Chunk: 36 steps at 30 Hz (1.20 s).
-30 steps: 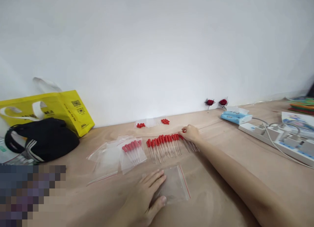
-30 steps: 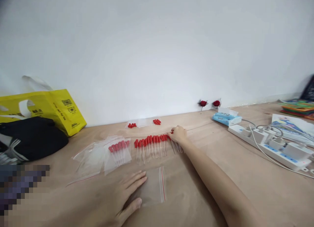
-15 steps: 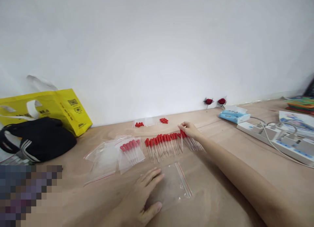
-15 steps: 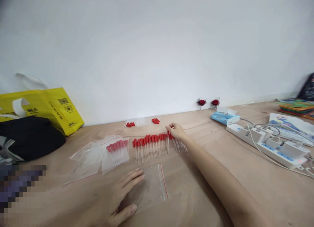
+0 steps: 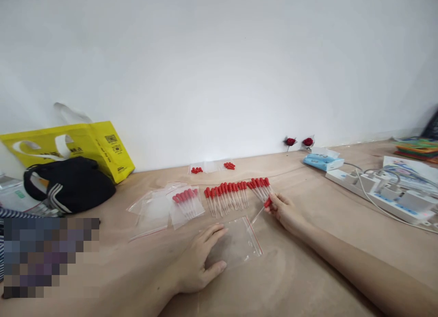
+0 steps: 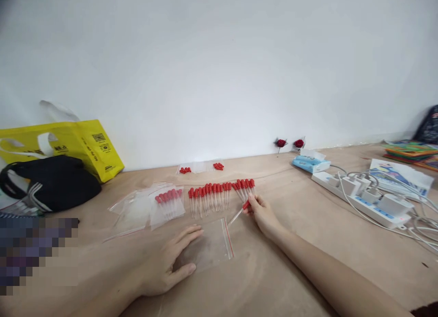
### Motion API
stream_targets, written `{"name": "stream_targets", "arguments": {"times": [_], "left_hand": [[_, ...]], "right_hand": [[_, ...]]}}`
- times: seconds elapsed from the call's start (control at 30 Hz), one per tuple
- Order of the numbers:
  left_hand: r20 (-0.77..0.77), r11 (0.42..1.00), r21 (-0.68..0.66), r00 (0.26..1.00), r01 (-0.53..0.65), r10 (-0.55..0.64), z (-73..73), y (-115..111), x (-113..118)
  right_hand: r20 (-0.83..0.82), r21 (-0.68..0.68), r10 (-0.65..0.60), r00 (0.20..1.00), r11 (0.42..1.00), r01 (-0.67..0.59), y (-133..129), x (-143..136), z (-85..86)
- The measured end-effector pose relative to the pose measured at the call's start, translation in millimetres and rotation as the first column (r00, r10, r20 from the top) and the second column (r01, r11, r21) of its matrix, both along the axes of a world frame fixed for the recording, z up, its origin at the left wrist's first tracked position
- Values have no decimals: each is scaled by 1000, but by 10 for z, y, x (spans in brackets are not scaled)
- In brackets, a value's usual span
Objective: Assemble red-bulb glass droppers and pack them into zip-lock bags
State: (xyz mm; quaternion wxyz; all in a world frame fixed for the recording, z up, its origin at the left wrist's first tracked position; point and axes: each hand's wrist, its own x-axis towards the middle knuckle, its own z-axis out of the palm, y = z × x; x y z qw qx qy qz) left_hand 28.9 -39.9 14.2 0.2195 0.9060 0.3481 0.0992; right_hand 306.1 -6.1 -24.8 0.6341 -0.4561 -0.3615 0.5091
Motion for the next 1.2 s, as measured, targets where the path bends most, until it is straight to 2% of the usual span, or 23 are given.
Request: {"name": "stream_targets", "arguments": {"times": [0.1, 0.2, 0.33, 0.43, 0.53, 0.63, 0.7, 0.83, 0.87, 0.9, 0.93, 0.97, 1.07, 1.2], "left_hand": [[30, 1000, -6, 999, -23, 23, 10, -12, 18], [44, 999, -9, 998, -42, 43, 5, -9, 24], [33, 999, -18, 998, -50, 51, 9, -10, 24], [17, 998, -16, 998, -64, 64, 25, -18, 22], [-1, 998, -5, 998, -60, 60, 7, -7, 11], [-4, 999, 6, 999, -45, 45, -78, 41, -16], [16, 999, 20, 999, -31, 30, -148, 80, -34], [35, 999, 39, 999, -27, 25, -177, 102, -35], [35, 999, 48, 999, -25, 23, -150, 91, -27], [41, 998, 61, 999, -23, 20, -114, 77, -17], [51, 997, 73, 999, -22, 19, -73, 60, -7], [61, 997, 79, 998, -17, 12, -31, 43, 1], [74, 997, 77, 997, 10, -16, 54, 9, 0], [57, 998, 39, 997, 51, -53, 29, 16, -66]], "right_hand": [[-37, -18, 100, 994, 995, -101, -97, -132, 11], [31, -9, 259, 965, 966, -259, -184, -200, 35], [198, -26, 469, 861, 880, -474, -236, -174, 52], [245, -57, 569, 785, 816, -575, -250, -160, 53], [249, -25, 580, 775, 804, -594, -273, -228, 35], [359, 4, 479, 801, 858, -514, -299, -330, 0], [459, 12, 426, 780, 875, -485, -296, -350, -14], [537, -46, 532, 654, 793, -608, -134, -185, 36], [589, -57, 494, 639, 815, -577, -50, -117, 66], [672, -44, 374, 639, 881, -470, 49, -51, 101], [777, -25, 210, 594, 952, -304, 158, 7, 138], [866, 8, 55, 496, 992, -124, 272, 53, 176], [926, 64, -100, 365, 992, 108, 585, 92, 263], [954, 42, -111, 277, 969, 242, 809, -26, 278]]}}
